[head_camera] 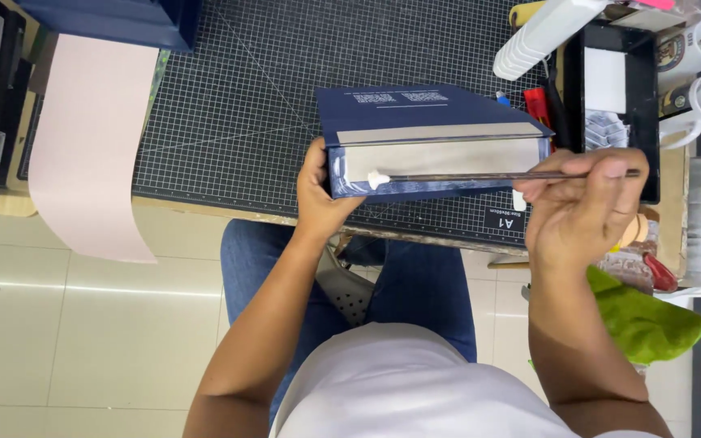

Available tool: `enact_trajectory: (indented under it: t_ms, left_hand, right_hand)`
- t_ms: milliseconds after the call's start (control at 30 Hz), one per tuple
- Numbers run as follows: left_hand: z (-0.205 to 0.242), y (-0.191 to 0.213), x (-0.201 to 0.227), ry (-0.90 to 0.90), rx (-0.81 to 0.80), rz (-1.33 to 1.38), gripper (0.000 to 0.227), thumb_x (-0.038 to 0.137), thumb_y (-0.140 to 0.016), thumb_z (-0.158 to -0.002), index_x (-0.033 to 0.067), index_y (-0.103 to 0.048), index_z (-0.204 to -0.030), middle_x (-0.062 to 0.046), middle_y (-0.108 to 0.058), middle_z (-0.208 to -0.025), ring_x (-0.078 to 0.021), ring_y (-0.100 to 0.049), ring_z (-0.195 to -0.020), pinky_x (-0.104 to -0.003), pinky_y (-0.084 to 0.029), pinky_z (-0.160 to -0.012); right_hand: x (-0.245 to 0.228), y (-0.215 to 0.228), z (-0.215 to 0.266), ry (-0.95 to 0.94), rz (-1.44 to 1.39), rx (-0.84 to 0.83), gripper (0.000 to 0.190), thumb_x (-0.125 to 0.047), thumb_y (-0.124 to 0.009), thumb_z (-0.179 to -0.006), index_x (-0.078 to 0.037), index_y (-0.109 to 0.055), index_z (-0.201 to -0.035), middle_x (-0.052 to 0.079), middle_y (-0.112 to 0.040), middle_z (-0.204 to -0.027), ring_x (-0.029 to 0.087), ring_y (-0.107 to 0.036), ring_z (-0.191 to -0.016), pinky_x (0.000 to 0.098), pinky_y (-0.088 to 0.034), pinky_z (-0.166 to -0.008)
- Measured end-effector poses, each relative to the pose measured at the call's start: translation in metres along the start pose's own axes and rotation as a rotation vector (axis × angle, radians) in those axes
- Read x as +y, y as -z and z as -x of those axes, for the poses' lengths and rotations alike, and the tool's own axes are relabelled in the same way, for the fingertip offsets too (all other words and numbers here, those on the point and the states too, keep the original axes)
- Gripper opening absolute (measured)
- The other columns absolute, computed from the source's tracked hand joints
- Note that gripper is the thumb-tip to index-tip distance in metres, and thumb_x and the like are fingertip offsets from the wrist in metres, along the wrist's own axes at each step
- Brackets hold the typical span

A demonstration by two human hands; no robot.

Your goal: Applying adhesive to the edges of a blue box using a roller and brush, then wiping with a cloth

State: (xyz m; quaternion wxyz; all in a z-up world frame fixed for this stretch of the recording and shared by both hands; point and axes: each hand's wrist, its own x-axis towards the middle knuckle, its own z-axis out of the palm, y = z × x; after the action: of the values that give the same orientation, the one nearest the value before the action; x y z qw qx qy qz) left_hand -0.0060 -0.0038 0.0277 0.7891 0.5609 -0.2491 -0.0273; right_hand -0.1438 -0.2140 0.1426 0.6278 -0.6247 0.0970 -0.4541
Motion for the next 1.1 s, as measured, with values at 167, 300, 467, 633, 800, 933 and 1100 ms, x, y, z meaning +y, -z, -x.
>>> enact_trajectory:
  t_ms: [167, 300, 467, 633, 800, 933, 1100]
  left_hand:
    - [0.000, -0.002, 0.002, -0.020, -0.001, 0.024, 0.056, 0.017, -0.085, -0.083, 0.0102, -0.055, -0.130, -0.002, -0.064, -0.123, -0.0138, -0.061, -0.115, -0.028, -0.049, -0.100]
    - [-0.001, -0.002, 0.002, -0.006, 0.002, 0.003, 0.056, 0.017, -0.085, -0.082, 0.0098, -0.055, -0.129, -0.002, -0.064, -0.121, -0.0128, -0.061, -0.113, -0.027, -0.049, -0.099]
    - [-0.002, -0.002, 0.006, -0.009, -0.013, 0.031, 0.053, 0.016, -0.084, -0.082, 0.0100, -0.056, -0.127, -0.003, -0.065, -0.122, -0.0151, -0.063, -0.114, -0.029, -0.051, -0.100]
    - [-0.002, -0.002, 0.010, -0.014, -0.018, 0.018, 0.051, 0.010, -0.080, -0.082, 0.0105, -0.055, -0.127, -0.001, -0.063, -0.119, -0.0130, -0.061, -0.112, -0.027, -0.049, -0.097]
    - [-0.001, -0.003, 0.005, -0.005, -0.004, 0.022, 0.054, 0.012, -0.082, -0.080, 0.0101, -0.056, -0.127, -0.002, -0.063, -0.120, -0.0129, -0.060, -0.113, -0.027, -0.048, -0.099]
    - [-0.001, -0.002, 0.003, -0.019, -0.012, 0.044, 0.053, 0.008, -0.078, -0.081, 0.0098, -0.056, -0.129, -0.002, -0.064, -0.120, -0.0125, -0.061, -0.112, -0.027, -0.048, -0.098]
    - [0.000, 0.000, -0.001, -0.012, -0.003, 0.022, 0.055, 0.013, -0.081, -0.081, 0.0099, -0.055, -0.129, -0.001, -0.063, -0.121, -0.0125, -0.059, -0.113, -0.027, -0.047, -0.099]
  right_hand:
    - [-0.005, -0.003, 0.003, 0.016, 0.029, -0.043, 0.029, -0.035, -0.048, -0.114, -0.009, -0.043, -0.103, 0.007, -0.046, -0.077, 0.026, -0.061, -0.062, 0.0258, -0.043, -0.050]
    - [-0.009, -0.009, 0.004, 0.076, 0.015, -0.099, 0.026, -0.032, -0.051, -0.113, -0.008, -0.045, -0.104, 0.008, -0.049, -0.082, 0.027, -0.060, -0.064, 0.0265, -0.045, -0.051]
    - [-0.011, -0.004, 0.003, 0.035, 0.098, -0.178, 0.029, -0.034, -0.047, -0.115, -0.008, -0.048, -0.103, 0.013, -0.051, -0.072, 0.023, -0.060, -0.066, 0.0245, -0.046, -0.057]
    - [-0.021, 0.012, -0.007, 0.172, 0.063, -0.107, 0.023, -0.026, -0.048, -0.118, -0.008, -0.048, -0.103, 0.006, -0.052, -0.083, 0.023, -0.057, -0.057, 0.0281, -0.047, -0.050]
    - [-0.022, -0.023, 0.003, 0.106, 0.012, -0.128, 0.024, -0.031, -0.050, -0.114, -0.011, -0.048, -0.102, 0.005, -0.051, -0.079, 0.022, -0.059, -0.057, 0.0248, -0.042, -0.047]
    - [-0.014, -0.035, 0.008, 0.047, 0.056, -0.226, 0.026, -0.032, -0.043, -0.114, -0.009, -0.043, -0.103, 0.009, -0.044, -0.067, 0.024, -0.060, -0.061, 0.0256, -0.040, -0.054]
    - [-0.017, -0.026, 0.004, 0.099, 0.088, -0.196, 0.024, -0.029, -0.046, -0.114, -0.008, -0.045, -0.102, 0.008, -0.046, -0.076, 0.025, -0.060, -0.060, 0.0246, -0.041, -0.046]
